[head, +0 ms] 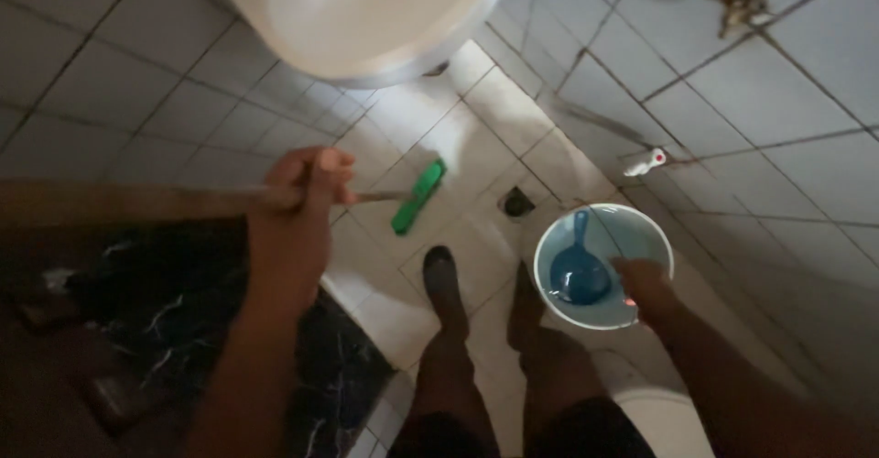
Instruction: Using a squeegee to push water on a bathroom floor towards a drain
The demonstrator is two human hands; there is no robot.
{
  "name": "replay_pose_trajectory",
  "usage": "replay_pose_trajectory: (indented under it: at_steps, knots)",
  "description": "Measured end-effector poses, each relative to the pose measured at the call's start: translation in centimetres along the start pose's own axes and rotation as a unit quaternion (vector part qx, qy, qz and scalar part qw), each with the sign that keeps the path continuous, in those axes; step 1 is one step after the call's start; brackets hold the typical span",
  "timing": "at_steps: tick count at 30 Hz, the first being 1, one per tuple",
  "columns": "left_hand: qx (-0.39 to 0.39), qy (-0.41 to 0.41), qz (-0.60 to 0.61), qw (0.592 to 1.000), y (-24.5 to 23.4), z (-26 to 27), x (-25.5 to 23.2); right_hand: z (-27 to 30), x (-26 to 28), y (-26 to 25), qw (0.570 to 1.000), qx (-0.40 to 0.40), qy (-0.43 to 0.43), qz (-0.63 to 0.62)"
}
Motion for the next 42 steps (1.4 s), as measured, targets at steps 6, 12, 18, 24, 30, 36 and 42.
replay_pose_trajectory:
  at_steps: [6,12,18,24,30,36,42]
  knots:
    - [0.118,0.037,-0.009,0.992,3.3,-2.0,-4.0,-7.4,-12.1,1.1,0.868,-0.187,-0.033,0.459]
    - [0.125,-0.003,-0.024,0.992,7.0,-2.1,-6.7,-2.2,-16.2,-0.9,0.853,-0.177,0.056,0.487]
    - [0.160,-0.015,-0.032,0.987,9.7,-2.2,-9.2,6.7,-14.8,-4.5,0.928,-0.138,0.164,0.305]
    - [0.181,0.026,0.002,0.983,11.7,-1.9,-9.2,-1.3,-25.2,-2.6,0.904,-0.186,0.111,0.370]
    - [0.202,0.014,-0.066,0.977,13.1,-1.1,-10.7,-3.1,-26.4,-1.6,0.963,-0.183,0.064,0.185]
    - [0.227,0.054,-0.005,0.972,14.0,-0.8,-11.7,6.8,-14.0,-9.2,0.744,-0.483,-0.181,0.425]
    - [0.249,0.136,0.080,0.955,16.5,-0.3,-11.0,40.7,9.3,-18.4,0.898,-0.199,-0.214,-0.329]
Point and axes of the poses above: each hand's wrist, its own z-axis away from the middle knuckle, its own y-axis out of the palm, x = y × z, the point moved 4 cm from there along -z, towards the middle knuckle, and after that the axes turned 15 degrees about y, right-handed, at the moved point
